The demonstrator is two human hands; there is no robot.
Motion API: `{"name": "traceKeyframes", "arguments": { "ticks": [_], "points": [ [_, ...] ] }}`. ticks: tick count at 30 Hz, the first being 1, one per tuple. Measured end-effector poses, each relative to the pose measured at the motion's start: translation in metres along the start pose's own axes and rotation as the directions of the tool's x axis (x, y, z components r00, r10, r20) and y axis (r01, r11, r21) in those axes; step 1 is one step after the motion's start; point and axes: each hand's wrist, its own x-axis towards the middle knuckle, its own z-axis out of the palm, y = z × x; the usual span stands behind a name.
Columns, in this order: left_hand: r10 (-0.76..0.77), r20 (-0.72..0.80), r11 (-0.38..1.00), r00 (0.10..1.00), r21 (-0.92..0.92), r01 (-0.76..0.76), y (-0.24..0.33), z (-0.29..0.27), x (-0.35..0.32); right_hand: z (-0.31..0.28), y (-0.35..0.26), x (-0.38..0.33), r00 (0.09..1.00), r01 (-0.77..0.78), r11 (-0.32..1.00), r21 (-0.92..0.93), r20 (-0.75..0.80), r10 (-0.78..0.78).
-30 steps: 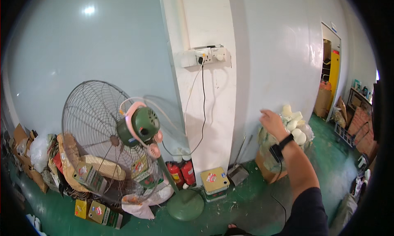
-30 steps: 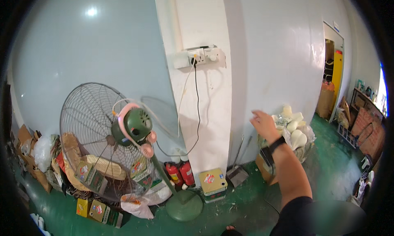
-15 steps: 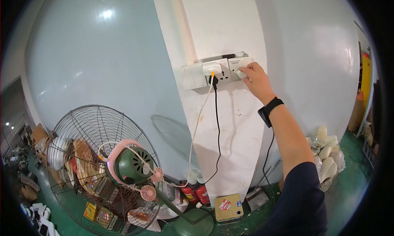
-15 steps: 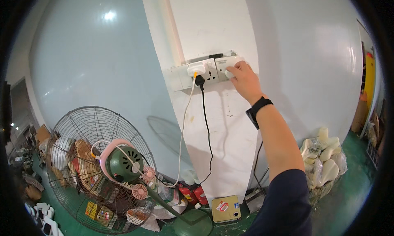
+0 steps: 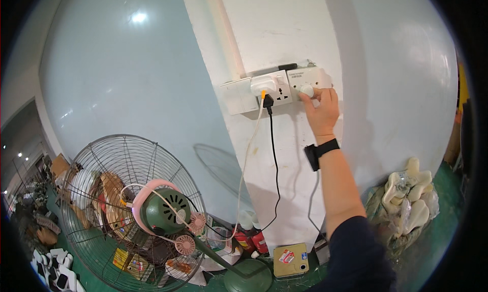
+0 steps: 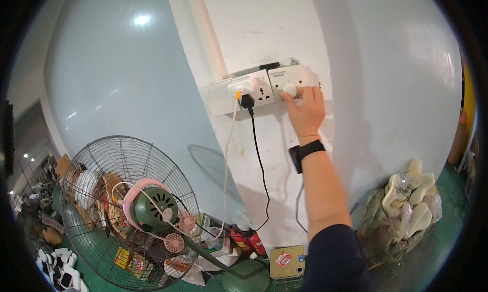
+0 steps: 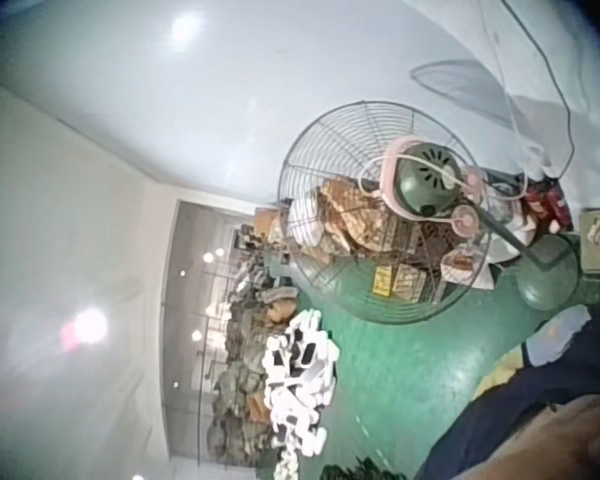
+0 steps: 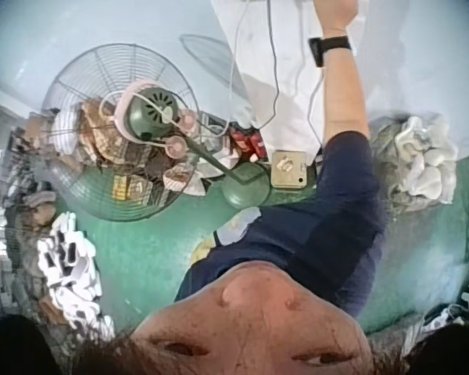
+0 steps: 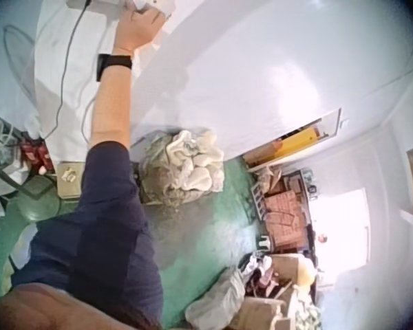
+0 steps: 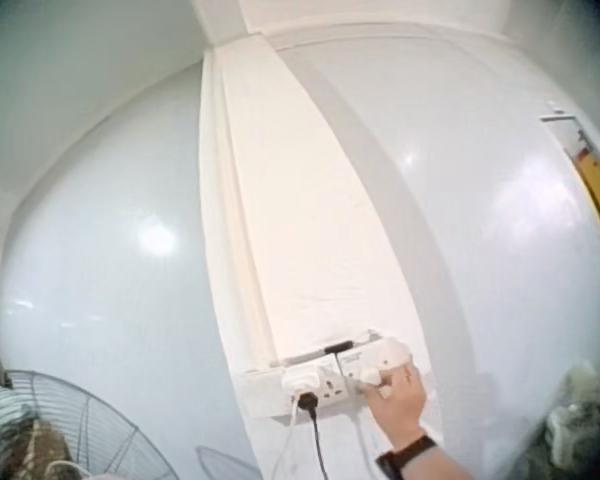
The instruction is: The recorder sits on the floor and sorts bicycle seat foam pads and plastic base components into separate piles.
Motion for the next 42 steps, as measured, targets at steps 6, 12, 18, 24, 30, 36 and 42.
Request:
{"name": "traceKeyframes", "arguments": {
  "ticks": [6, 12, 18, 24, 30, 36, 42],
  "points": [
    [-0.052, -0.064, 0.988, 0.997, 0.142, 0.061, -0.019, 0.024, -0.042, 0.063, -0.049, -0.030, 0.896, -0.389, 0.917, 0.084, -0.196, 0.398],
    [-0.492, -0.141, 0.864, 0.859, 0.039, 0.502, 0.039, 0.135, -0.209, 0.044, 0.126, -0.030, 0.947, -0.319, 0.801, 0.507, 0.129, 0.296],
    [-0.726, -0.094, 0.674, 0.681, 0.103, 0.732, 0.118, 0.203, -0.313, -0.039, 0.031, -0.263, 0.632, -0.576, 0.817, -0.010, 0.628, 0.453],
    [-0.591, 0.079, 0.781, 0.803, 0.304, 0.545, 0.172, 0.248, -0.394, -0.185, -0.151, -0.497, -0.245, -0.724, 0.666, -0.178, 0.969, -0.007],
    [-0.639, 0.458, 0.375, 0.619, -0.517, 0.770, 0.178, 0.220, -0.470, -0.112, -0.259, -0.539, -0.009, -0.759, 0.650, 0.045, 0.997, -0.079],
    [-0.638, 0.371, 0.532, 0.674, -0.419, 0.735, 0.254, 0.204, -0.518, -0.067, -0.301, -0.555, -0.020, -0.854, 0.520, -0.008, 1.000, -0.016],
    [-0.685, 0.429, 0.398, 0.589, -0.456, 0.796, 0.313, 0.191, -0.513, -0.052, -0.296, -0.615, -0.420, -0.679, -0.707, -0.195, 0.894, 0.157]
  ]
}}
